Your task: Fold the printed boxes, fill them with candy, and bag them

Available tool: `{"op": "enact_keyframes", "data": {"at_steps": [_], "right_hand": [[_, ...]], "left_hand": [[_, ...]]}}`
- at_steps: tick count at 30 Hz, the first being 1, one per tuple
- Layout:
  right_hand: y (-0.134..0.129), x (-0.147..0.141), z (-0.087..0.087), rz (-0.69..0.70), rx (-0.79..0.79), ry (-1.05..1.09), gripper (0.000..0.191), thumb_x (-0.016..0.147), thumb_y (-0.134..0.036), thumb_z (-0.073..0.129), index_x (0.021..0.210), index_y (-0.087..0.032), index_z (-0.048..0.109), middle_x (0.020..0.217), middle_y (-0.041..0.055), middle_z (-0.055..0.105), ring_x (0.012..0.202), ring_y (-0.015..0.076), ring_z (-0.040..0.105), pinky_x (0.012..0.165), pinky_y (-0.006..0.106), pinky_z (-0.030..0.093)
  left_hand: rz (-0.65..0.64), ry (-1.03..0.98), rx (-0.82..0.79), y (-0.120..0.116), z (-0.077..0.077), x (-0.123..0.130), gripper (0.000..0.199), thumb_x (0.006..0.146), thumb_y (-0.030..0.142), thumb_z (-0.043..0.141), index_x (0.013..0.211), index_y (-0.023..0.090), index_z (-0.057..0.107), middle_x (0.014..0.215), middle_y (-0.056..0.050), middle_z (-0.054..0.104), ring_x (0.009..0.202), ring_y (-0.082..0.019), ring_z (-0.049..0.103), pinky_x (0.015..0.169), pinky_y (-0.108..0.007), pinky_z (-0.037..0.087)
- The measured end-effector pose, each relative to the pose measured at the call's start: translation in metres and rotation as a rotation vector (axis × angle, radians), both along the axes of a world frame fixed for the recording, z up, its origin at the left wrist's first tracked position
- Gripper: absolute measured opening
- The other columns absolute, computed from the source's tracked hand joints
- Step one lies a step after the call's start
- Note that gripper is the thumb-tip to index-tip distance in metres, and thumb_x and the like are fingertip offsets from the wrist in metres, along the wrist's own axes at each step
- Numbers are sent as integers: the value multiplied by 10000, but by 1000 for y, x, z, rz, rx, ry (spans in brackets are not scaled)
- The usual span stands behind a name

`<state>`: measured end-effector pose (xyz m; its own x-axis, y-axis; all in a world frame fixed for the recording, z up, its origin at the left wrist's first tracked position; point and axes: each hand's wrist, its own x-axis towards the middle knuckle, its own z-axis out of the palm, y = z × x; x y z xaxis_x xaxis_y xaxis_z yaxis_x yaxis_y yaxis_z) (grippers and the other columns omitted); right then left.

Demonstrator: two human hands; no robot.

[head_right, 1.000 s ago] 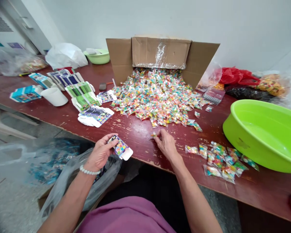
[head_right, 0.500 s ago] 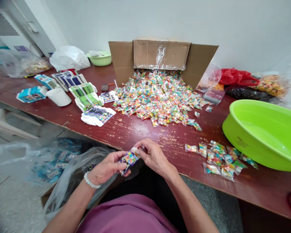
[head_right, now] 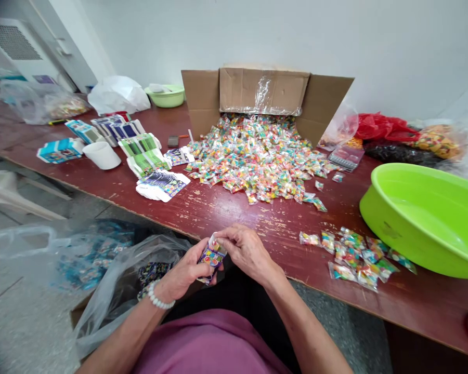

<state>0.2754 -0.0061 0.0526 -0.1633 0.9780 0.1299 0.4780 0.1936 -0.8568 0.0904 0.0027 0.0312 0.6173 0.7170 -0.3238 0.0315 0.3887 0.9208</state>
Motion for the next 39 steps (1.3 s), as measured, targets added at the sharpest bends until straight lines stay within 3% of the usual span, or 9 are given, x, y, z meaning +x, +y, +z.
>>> {"op": "enact_keyframes", "data": {"at_steps": [6, 11, 14, 17, 19, 24, 28, 33, 39], "right_hand": [[-3, -7, 4, -216, 51, -150, 146, 873, -264, 631, 862, -181, 750, 769, 51, 735, 649, 167, 632, 607, 256, 445], [-3, -10, -3, -55, 84, -92, 113, 855, -227, 643, 818, -205, 747, 753, 25, 728, 676, 160, 638, 628, 245, 445], [-2, -10, -3, -36, 49, 58, 150, 883, -267, 609, 853, -205, 742, 795, 29, 728, 709, 162, 642, 663, 259, 464], [-1, -9, -3, -186, -17, 300, 186, 874, -350, 626, 923, -193, 714, 825, 32, 707, 740, 164, 630, 682, 270, 478], [-1, -9, -5, -236, -116, 465, 271, 809, -391, 706, 989, -189, 679, 826, 20, 688, 724, 154, 617, 667, 263, 482], [-6, -19, -12, -33, -358, 701, 372, 756, -449, 768, 988, -182, 655, 807, 3, 669, 581, 101, 568, 582, 242, 477], [-8, -27, -15, -101, -197, 615, 257, 803, -420, 742, 854, -175, 685, 710, -4, 644, 541, 105, 558, 531, 238, 457], [-8, -20, -16, -31, 42, 348, 208, 910, -378, 626, 904, -191, 717, 817, 28, 693, 552, 105, 602, 571, 248, 482], [-6, -19, -21, -58, -128, 439, 199, 854, -365, 676, 868, -167, 678, 747, 25, 705, 545, 115, 616, 527, 233, 497]], "left_hand": [[52, -12, 26, -2, 3, 1, 485, 681, 157, 580, 1161, 168, 514, 842, -10, 610, 594, -112, 588, 566, -252, 476], [45, -62, 34, -4, 6, 2, 463, 687, 123, 595, 1146, 172, 546, 855, -6, 603, 617, -104, 586, 574, -237, 491], [70, -93, 18, -2, 4, 2, 441, 714, 140, 639, 1146, 181, 559, 848, -3, 622, 596, -101, 598, 564, -228, 489], [149, -164, -103, 1, 0, 2, 340, 852, 379, 603, 1112, 160, 585, 814, -43, 667, 560, -127, 622, 532, -240, 490], [209, -206, -211, 3, -4, 2, 448, 908, 532, 483, 1076, 135, 603, 781, -80, 690, 533, -152, 633, 510, -259, 497], [310, -225, -226, -1, -12, 7, 440, 896, 523, 526, 1010, 113, 638, 704, -76, 696, 489, -158, 626, 457, -253, 502], [384, -254, -148, -6, -16, 11, 370, 890, 500, 576, 960, 141, 632, 697, -38, 681, 494, -149, 627, 435, -244, 510], [294, -306, -419, -1, -9, 9, 441, 907, 581, 499, 905, 151, 597, 670, -53, 672, 435, -176, 625, 388, -274, 504], [312, -283, -395, 1, -8, 10, 388, 893, 539, 551, 1003, 173, 616, 691, -36, 667, 503, -177, 644, 385, -260, 505]]}}
